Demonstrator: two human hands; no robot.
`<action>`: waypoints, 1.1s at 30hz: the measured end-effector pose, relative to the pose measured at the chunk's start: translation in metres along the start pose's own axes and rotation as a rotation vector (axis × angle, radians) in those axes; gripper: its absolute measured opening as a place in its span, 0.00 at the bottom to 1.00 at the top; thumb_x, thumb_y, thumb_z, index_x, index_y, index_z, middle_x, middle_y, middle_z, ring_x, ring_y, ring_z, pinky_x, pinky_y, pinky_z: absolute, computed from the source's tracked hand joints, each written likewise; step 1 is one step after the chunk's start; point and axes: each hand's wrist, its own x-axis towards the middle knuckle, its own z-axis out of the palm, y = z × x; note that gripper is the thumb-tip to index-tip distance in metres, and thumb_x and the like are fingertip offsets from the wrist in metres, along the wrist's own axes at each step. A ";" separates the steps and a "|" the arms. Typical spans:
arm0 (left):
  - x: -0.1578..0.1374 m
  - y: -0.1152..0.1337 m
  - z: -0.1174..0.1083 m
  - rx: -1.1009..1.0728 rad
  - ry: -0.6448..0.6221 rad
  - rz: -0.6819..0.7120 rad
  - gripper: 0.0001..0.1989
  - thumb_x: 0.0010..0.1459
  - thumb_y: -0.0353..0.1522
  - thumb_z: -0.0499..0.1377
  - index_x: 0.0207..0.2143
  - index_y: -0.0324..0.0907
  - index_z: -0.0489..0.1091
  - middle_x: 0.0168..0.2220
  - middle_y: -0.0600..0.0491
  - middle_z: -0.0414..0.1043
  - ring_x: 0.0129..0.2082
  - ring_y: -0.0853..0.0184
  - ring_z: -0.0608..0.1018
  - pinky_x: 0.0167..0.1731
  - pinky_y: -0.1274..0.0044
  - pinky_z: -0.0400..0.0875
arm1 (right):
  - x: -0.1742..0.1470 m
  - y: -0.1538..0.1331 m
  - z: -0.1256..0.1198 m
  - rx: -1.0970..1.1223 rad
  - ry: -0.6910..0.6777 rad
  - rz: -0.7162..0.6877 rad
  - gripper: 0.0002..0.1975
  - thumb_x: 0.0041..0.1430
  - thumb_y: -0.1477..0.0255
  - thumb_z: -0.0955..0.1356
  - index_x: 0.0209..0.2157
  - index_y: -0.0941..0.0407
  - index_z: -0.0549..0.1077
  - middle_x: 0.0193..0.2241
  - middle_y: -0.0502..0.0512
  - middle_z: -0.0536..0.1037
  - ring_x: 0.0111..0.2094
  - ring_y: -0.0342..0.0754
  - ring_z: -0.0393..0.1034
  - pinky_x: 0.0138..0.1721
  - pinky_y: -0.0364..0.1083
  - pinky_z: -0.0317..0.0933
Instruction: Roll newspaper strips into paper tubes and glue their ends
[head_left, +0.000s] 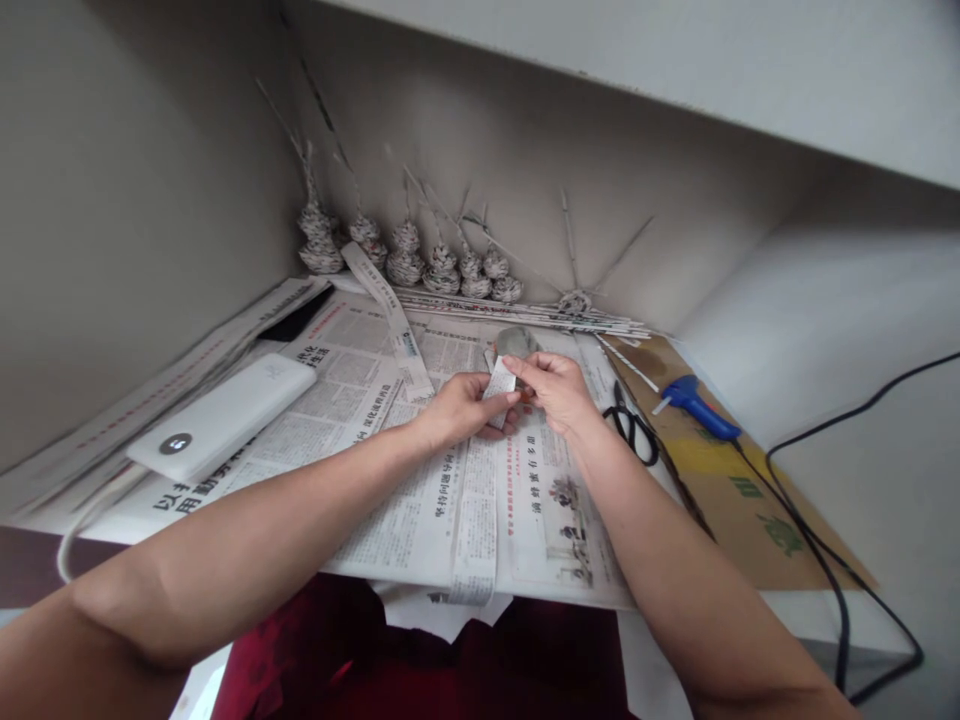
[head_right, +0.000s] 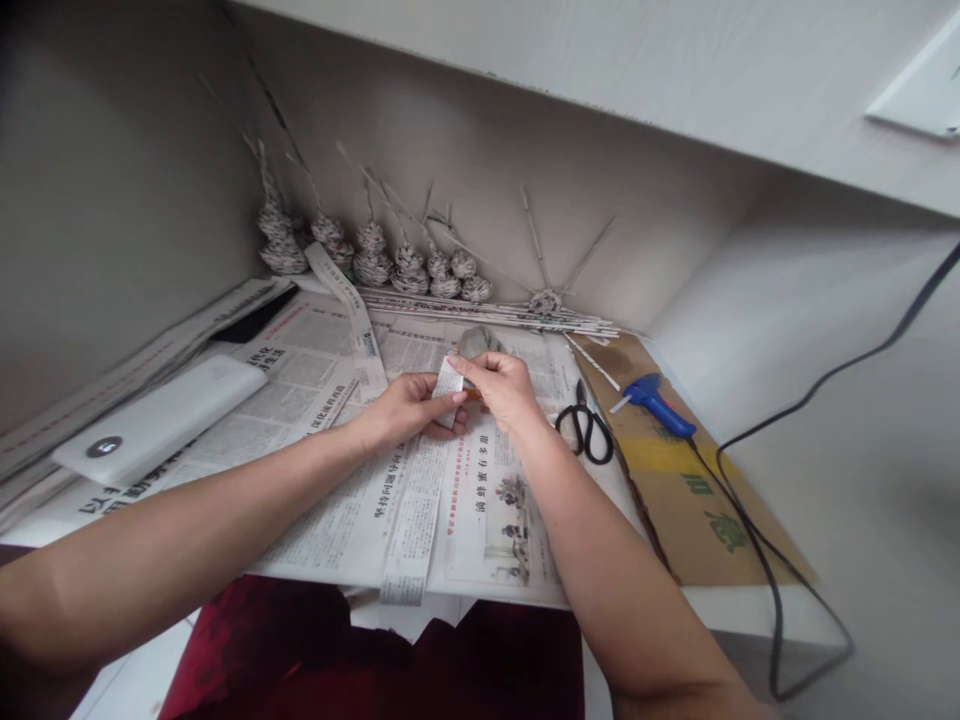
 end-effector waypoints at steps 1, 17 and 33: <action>0.000 0.000 0.000 0.010 -0.002 0.007 0.17 0.52 0.42 0.61 0.35 0.37 0.72 0.30 0.49 0.74 0.29 0.68 0.77 0.29 0.76 0.74 | -0.001 0.001 0.002 -0.002 0.008 0.000 0.23 0.38 0.58 0.76 0.16 0.55 0.60 0.11 0.44 0.62 0.11 0.37 0.53 0.09 0.40 0.43; 0.004 0.002 -0.002 -0.036 0.078 -0.018 0.12 0.54 0.38 0.61 0.31 0.35 0.71 0.26 0.49 0.73 0.26 0.70 0.76 0.27 0.76 0.74 | -0.001 -0.007 -0.013 -0.189 -0.280 -0.013 0.18 0.44 0.57 0.73 0.24 0.59 0.74 0.16 0.49 0.69 0.18 0.38 0.58 0.15 0.38 0.45; 0.005 -0.002 -0.004 -0.020 0.032 -0.040 0.14 0.53 0.38 0.62 0.37 0.36 0.72 0.30 0.48 0.74 0.28 0.70 0.77 0.27 0.78 0.73 | 0.002 -0.008 -0.016 -0.123 -0.284 0.045 0.15 0.45 0.61 0.73 0.23 0.60 0.74 0.17 0.49 0.68 0.17 0.37 0.57 0.15 0.38 0.47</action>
